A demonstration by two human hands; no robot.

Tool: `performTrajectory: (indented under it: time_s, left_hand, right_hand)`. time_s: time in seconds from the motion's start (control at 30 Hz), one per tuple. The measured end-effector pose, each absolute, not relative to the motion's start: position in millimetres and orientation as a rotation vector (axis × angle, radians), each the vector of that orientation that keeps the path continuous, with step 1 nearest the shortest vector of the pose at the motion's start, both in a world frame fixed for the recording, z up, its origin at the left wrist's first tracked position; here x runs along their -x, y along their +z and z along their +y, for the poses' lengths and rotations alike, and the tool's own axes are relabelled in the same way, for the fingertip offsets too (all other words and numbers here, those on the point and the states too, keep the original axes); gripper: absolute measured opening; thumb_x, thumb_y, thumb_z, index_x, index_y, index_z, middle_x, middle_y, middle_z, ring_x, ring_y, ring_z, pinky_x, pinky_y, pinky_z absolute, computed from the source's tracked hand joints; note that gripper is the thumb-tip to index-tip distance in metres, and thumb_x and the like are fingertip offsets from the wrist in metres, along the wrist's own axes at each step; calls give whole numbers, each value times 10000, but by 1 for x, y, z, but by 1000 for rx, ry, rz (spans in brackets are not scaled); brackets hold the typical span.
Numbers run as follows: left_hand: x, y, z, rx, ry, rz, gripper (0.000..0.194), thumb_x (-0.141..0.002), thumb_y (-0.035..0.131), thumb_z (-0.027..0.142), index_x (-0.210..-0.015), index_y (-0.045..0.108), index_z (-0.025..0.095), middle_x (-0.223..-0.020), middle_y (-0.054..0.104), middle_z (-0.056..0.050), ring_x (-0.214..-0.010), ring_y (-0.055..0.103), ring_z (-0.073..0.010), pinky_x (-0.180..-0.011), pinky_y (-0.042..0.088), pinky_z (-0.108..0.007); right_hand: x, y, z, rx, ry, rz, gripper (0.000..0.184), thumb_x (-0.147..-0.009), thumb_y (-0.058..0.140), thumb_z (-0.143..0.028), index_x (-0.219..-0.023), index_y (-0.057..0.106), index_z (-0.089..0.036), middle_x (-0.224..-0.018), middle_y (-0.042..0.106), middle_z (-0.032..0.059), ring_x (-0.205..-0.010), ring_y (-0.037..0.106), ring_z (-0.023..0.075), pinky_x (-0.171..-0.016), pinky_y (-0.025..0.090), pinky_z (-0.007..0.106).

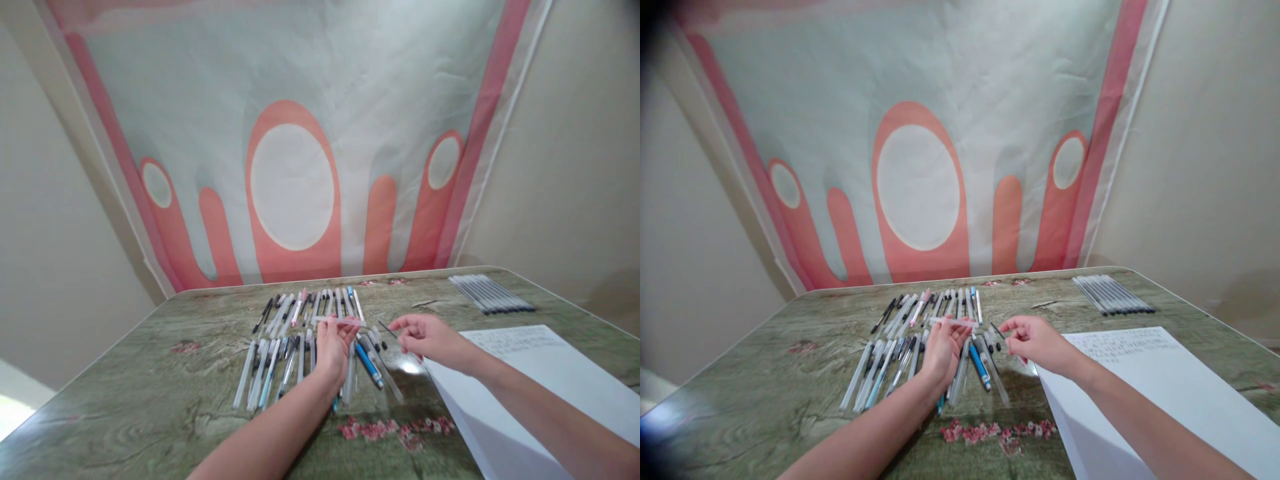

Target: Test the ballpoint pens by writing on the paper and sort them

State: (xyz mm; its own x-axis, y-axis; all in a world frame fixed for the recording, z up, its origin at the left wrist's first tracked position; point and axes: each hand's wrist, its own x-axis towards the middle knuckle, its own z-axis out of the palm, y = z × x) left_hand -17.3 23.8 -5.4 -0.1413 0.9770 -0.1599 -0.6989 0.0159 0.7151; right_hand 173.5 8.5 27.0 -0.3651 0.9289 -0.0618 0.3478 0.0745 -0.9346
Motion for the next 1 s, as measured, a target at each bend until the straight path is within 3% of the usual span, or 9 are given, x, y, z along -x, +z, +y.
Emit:
performTrajectory:
  time_s: [0.3,1.0]
  left_hand:
    - [17,-8,26,-439,1606,785,16,-886,362,169,-889,367,184,-775,636,-73,-740,649,-138,-784,503,-317]
    - [15,-9,23,-466,1573,779,36,-879,398,211,-889,392,177,-750,631,-64,-735,650,-148,-749,512,-312]
  right_hand:
    - [-180,21,15,1320,1312,-1732,331,-713,549,-297,-999,601,-139,-590,550,-19,-499,525,93,-362,334,163]
    - [-178,28,9,1248,1291,-1827,325,-725,563,-330,-985,628,-147,-506,521,-28,-439,471,83,-375,368,177]
